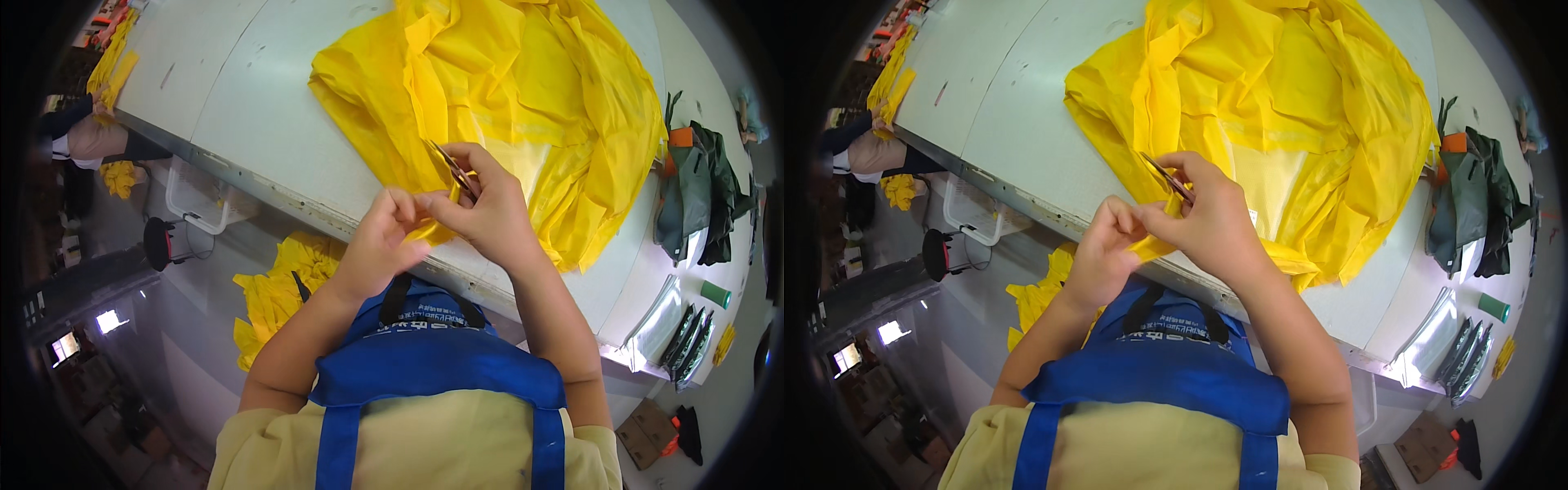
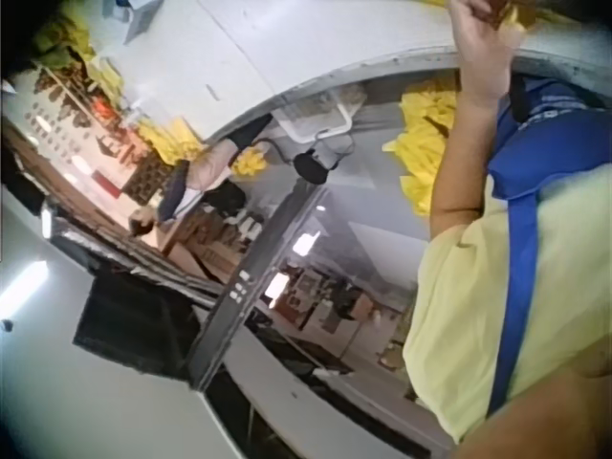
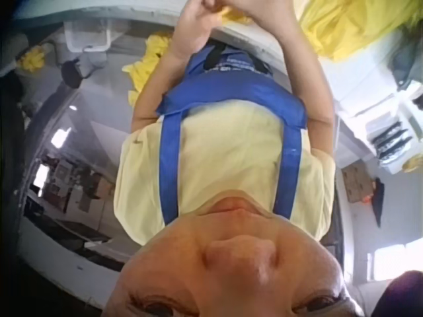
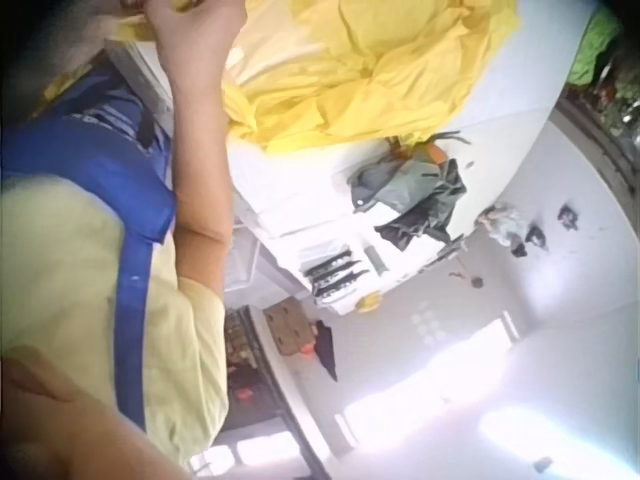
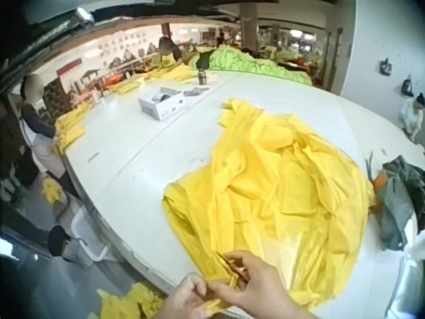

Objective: The person trims loose threads from a yellow raincoat using small scissors, then folds the garment and places it into a yellow mailing envelope. The person handles the raincoat and envelope on a white worktable.

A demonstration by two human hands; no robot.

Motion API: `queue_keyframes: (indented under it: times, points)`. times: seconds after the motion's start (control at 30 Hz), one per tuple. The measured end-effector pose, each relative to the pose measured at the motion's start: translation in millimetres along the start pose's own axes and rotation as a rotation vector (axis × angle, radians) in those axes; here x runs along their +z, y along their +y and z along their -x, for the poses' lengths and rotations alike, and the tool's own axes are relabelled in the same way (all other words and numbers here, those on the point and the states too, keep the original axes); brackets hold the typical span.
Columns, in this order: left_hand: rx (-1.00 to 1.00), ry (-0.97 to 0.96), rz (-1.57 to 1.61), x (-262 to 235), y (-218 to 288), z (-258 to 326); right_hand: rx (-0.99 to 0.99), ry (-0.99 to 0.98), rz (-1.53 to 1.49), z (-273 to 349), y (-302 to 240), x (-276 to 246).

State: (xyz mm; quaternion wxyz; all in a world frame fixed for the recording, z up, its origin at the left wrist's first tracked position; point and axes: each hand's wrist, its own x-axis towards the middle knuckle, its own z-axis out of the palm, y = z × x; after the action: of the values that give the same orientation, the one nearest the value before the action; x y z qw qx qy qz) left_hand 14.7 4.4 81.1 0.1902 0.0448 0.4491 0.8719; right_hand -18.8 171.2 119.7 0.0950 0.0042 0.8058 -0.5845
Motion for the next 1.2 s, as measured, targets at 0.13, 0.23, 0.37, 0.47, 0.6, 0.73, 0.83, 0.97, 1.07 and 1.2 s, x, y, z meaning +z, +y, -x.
queue_keyframes:
  times: [0.13, 0.23, 0.37, 0.47, 0.6, 0.73, 0.83, 0.97, 1.07, 1.2]
  points:
    - [-0.284, 0.19, -0.016, 0.5, 10.2, -14.0, 0.055, -0.034, 0.036, 8.5, 14.2, 12.8]
    - [-0.34, 0.245, -0.322, 3.4, 9.2, -25.7, 0.049, 0.002, 0.058, 17.7, 23.2, 22.4]
    - [-0.311, 0.234, -0.571, -10.7, -11.4, -29.9, 0.115, 0.082, 0.021, 23.6, 33.8, 31.1]
    - [-0.259, 0.181, -0.81, -1.1, -6.7, -28.0, 0.057, 0.148, -0.006, 28.8, 39.9, 32.9]
    - [-0.334, 0.15, -1.082, 4.8, 5.3, -37.2, 0.146, 0.157, -0.209, 32.7, 50.3, 37.2]
    - [-0.208, 0.237, -0.578, -8.4, -10.7, -30.7, 0.182, 0.156, -0.552, 33.7, 48.3, 37.1]
    - [-0.255, 0.263, -0.371, -5.3, -8.4, -26.9, 0.17, 0.223, -0.455, 33.0, 56.7, 36.2]
    - [-0.276, 0.22, -0.058, 1.6, -0.2, -27.4, 0.374, 0.19, -0.897, 32.0, 45.9, 21.5]
    - [-0.328, 0.164, 0.142, 0.6, 1.7, -27.5, 0.468, 0.167, -1.148, 31.9, 50.1, 15.6]
    - [-0.371, 0.121, 0.223, -0.6, 2.6, -27.3, 0.419, 0.206, -1.034, 34.0, 51.0, 14.0]
